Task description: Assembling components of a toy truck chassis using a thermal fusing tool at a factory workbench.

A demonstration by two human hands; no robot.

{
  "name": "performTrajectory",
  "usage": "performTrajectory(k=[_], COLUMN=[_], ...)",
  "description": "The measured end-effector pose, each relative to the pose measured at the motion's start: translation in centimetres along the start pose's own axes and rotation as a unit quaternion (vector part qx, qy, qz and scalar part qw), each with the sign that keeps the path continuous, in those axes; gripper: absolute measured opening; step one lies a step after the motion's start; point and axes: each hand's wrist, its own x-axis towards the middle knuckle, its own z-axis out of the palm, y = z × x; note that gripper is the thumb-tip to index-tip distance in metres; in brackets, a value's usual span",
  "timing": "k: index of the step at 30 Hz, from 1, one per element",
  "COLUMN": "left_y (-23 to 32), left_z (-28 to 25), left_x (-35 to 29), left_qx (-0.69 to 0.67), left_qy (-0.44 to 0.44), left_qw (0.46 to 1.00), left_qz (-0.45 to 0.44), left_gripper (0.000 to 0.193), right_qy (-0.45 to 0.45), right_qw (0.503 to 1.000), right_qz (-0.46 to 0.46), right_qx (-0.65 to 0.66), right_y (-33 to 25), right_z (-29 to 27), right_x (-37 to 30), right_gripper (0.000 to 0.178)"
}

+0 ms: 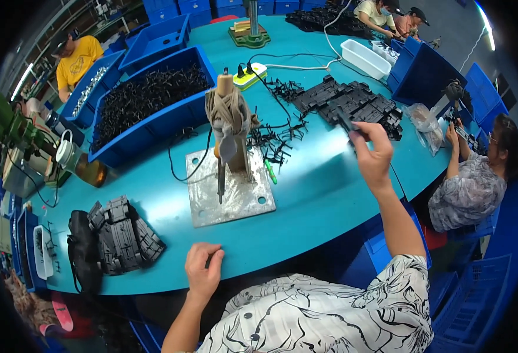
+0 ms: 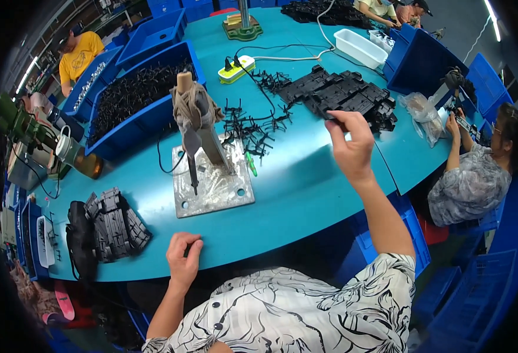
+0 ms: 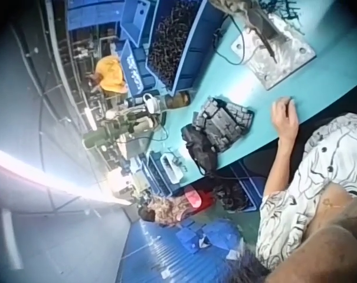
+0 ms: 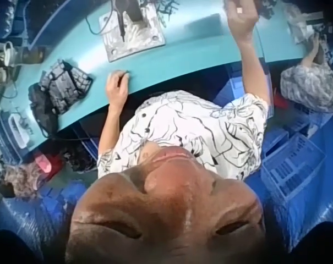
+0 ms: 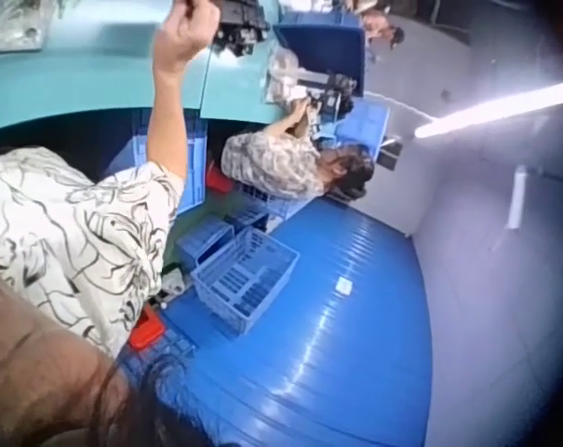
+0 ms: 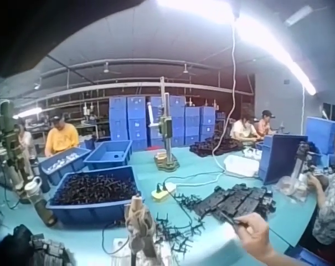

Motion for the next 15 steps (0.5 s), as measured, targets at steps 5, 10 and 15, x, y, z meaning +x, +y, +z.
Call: performTrajectory(k=[5,10,15], left_y=[0.1,2.3,3.7], left_z=[-0.3,-0.2,0.3], left_x=[0.0,0.1,-1.0], left_qx=[-0.019,-0.151,-0.424], left_qy=[-0.007,-0.060,-0.199], left_qw=[1.000,0.981,0.843], left_qz=[-0.002,-0.105,-0.262], left_gripper=[0.008,0.003,0.044], right_qy=[-0.080,-0.199,-0.388], right_qw=[0.887,0.719,0.688], right_qz=[0.268,0.466,0.400], right_qx=[0.369,0.476,0.465], right_y=[-2.7,-2.1,-6.8], right_z=[-1.7,1.3,3.7], right_x=[-3.0,-8.5,-10.2], right_gripper=[0.013,0.012,0.013])
